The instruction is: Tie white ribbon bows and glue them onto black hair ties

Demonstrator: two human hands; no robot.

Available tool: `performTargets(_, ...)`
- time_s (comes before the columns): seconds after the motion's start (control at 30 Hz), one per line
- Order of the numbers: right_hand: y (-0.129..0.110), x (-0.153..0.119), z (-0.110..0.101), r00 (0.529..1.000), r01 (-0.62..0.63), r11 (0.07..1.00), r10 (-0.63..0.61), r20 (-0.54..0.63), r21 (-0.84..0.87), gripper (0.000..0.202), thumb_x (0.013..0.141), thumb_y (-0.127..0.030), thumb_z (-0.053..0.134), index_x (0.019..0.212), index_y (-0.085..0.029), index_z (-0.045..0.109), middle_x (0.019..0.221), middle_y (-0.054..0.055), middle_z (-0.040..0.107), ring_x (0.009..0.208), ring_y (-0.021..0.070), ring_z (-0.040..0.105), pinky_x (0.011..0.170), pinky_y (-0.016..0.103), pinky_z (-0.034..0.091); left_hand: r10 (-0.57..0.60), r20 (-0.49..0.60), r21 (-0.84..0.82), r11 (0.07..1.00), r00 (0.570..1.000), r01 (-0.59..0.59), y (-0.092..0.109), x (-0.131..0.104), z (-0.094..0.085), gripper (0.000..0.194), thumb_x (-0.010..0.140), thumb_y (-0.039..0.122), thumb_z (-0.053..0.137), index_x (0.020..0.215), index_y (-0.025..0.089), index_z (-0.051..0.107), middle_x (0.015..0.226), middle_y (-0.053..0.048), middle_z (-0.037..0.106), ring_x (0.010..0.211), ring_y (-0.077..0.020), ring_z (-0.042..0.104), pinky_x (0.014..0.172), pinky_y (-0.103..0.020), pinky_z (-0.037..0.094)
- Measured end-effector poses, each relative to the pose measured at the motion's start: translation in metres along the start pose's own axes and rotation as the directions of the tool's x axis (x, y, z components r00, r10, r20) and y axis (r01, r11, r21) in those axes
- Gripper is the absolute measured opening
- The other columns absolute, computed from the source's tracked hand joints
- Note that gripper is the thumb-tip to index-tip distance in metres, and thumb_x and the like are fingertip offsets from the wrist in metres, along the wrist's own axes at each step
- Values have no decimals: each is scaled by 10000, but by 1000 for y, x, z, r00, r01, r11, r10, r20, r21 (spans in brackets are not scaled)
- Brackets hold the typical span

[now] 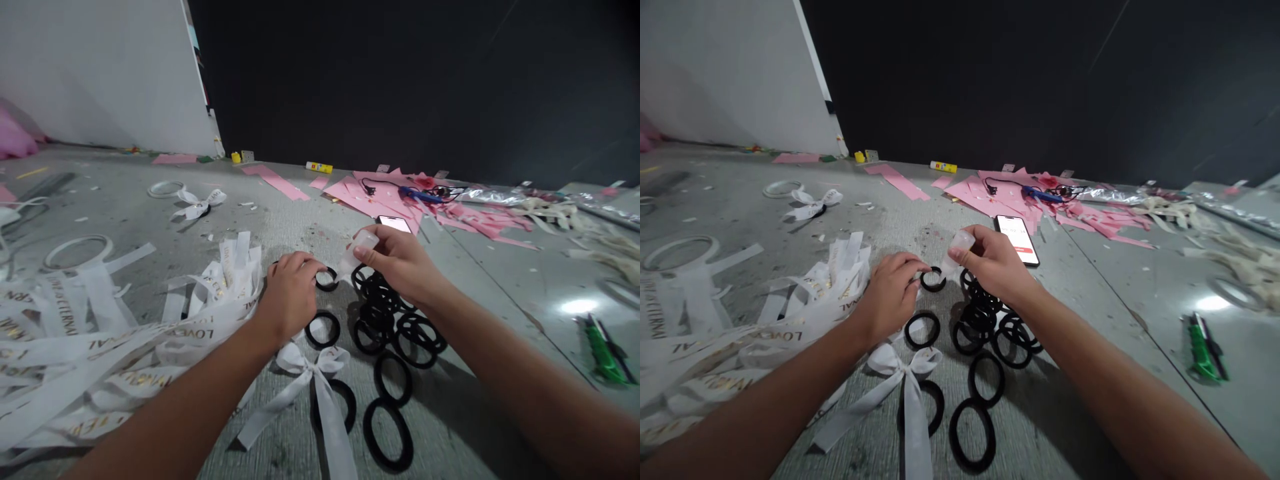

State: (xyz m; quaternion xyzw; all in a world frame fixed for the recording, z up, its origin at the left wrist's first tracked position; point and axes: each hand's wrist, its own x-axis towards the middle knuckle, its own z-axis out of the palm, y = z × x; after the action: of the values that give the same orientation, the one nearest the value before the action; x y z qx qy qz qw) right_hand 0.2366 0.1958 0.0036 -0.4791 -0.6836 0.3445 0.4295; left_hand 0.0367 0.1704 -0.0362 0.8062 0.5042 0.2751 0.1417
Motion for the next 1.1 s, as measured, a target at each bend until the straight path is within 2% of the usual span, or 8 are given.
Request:
performTargets(0.17, 2, 0, 2, 1000, -18, 998, 19, 7, -55, 313, 795, -476, 687, 882, -181, 632, 674, 12, 604, 588, 143, 530, 513, 270, 385, 28, -54, -43, 999, 998, -30, 0, 0, 0, 351, 823, 69, 462, 1083, 204, 655, 1130, -65, 634, 1107, -238, 528, 986, -413, 398)
performTargets(0.3, 3, -1, 2, 1000, -13, 988, 10, -20, -157, 303, 806, -462, 666, 886, -172, 629, 661, 13, 594, 577, 147, 518, 514, 278, 373, -9, -93, -70, 998, 996, 2, -2, 1, 3, 359, 814, 89, 477, 1129, 185, 620, 1139, -76, 640, 1122, -243, 531, 1004, -415, 409)
performTargets(0.53, 7, -2, 4, 999, 12, 973, -22, -38, -231, 273, 808, -436, 658, 873, -175, 611, 661, 26, 595, 575, 157, 518, 522, 292, 372, -41, -93, -92, 995, 995, 32, -3, 2, 3, 329, 810, 96, 489, 1096, 179, 629, 1106, -76, 658, 1093, -250, 556, 989, -424, 427)
performTargets(0.8, -1, -3, 4, 998, -12, 955, -5, -55, -297, 241, 799, -408, 638, 855, -181, 579, 615, 1, 560, 544, 146, 495, 510, 285, 353, -48, -114, -114, 993, 992, 35, -3, 2, 4, 303, 792, 81, 498, 1039, 165, 652, 1030, -80, 675, 1026, -252, 579, 930, -428, 450)
performTargets(1.1, 0, -4, 9, 999, -39, 978, 38, -8, -206, 269, 787, -438, 644, 857, -190, 568, 658, 20, 588, 584, 159, 521, 519, 290, 385, -49, -87, -105, 994, 995, 40, -1, 1, 1, 292, 802, 83, 511, 1046, 155, 655, 1021, -83, 682, 1009, -251, 585, 911, -412, 444)
